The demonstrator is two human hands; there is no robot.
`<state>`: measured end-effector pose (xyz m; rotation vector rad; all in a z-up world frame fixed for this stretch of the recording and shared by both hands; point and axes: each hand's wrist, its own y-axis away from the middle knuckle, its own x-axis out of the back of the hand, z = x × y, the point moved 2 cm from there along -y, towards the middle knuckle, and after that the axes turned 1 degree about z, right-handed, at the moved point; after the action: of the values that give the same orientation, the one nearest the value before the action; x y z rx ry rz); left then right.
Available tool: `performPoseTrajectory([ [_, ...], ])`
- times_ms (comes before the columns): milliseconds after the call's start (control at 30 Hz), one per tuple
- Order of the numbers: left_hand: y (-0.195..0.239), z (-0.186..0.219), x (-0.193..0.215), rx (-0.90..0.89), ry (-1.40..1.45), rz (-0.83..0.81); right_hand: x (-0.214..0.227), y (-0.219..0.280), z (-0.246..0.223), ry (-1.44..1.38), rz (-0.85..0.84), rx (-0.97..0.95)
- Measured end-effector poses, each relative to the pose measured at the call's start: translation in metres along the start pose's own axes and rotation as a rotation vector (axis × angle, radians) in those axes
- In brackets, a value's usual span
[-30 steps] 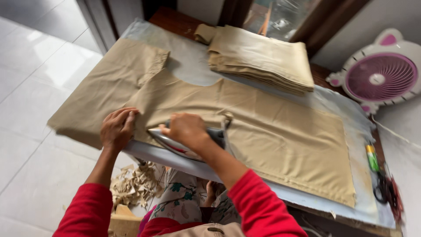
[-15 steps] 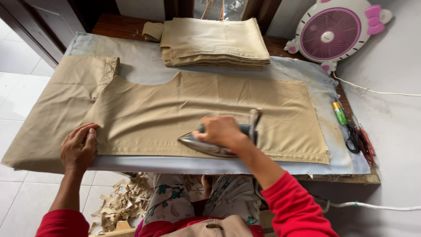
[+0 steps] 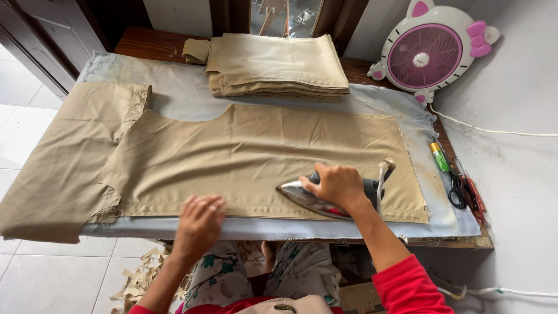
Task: The person irons beige fabric pieces on a table, smoothing them with an iron and adjusting their position. They handle multiple pieces, folding and stacking them as they work.
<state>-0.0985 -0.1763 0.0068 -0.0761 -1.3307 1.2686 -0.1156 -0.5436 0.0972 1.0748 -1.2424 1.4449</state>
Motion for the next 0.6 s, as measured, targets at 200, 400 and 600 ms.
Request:
performPoseTrajectory([
  [200, 0.022, 0.051, -0.011, 0.180, 0.295, -0.096, 0.026, -0.007, -0.010, -0.040, -0.194, -0.111],
  [400, 0.010, 0.093, 0.042, 1.101, 0.923, 0.064, 0.028, 0.045, -0.027, -0.031, -0.128, 0.093],
  [600, 0.011, 0.079, 0.050, 1.453, 1.166, 0.413, 0.033, 0.033, 0.000, -0.034, -0.137, 0.006],
])
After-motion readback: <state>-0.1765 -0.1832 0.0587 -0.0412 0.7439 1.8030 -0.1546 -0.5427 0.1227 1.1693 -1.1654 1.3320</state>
